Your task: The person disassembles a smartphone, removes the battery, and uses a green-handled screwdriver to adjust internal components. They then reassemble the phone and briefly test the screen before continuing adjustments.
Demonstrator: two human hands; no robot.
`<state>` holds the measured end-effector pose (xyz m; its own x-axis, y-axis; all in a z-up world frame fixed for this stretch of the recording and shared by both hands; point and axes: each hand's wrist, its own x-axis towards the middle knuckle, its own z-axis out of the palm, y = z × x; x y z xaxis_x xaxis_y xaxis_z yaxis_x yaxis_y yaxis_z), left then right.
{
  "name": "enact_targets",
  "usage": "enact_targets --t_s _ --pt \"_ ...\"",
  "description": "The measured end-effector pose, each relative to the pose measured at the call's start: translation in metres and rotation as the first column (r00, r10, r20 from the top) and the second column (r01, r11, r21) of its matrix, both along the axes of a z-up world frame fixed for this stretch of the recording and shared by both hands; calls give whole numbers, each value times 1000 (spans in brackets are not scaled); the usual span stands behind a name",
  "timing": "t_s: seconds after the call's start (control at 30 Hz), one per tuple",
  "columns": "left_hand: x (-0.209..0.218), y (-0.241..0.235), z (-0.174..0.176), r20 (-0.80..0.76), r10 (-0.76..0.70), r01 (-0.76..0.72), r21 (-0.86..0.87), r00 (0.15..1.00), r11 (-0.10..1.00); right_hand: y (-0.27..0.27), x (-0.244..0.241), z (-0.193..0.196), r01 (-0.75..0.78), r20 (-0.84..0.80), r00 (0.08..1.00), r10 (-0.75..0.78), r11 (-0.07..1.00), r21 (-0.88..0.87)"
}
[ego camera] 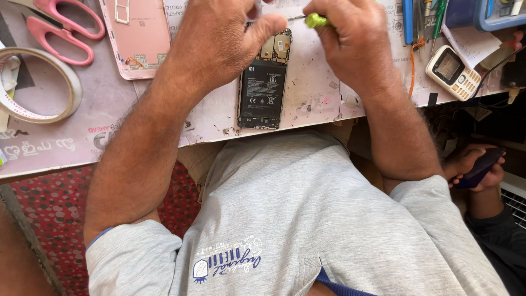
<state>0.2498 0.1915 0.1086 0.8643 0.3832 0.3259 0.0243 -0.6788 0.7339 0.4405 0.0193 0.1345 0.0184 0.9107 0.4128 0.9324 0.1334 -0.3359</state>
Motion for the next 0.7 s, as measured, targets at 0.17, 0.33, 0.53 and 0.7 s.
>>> enact_targets --t_s 0.17,0.33,0.53,0.7 --pt "-9 7 4 -35 100 -90 227 994 970 -5 8 -10 38 -135 990 -41 999 -21" --pt "-16 8 15 -29 94 -82 281 995 956 -8 18 -18 44 -322 945 -59 998 -52" --pt "-11 -1 32 -139 164 -104 360 977 927 -2 19 -24 144 -235 961 -149 989 -41" --pt "-16 -47 53 -388 395 -153 525 832 837 0 9 -19 166 -32 986 -164 985 56"
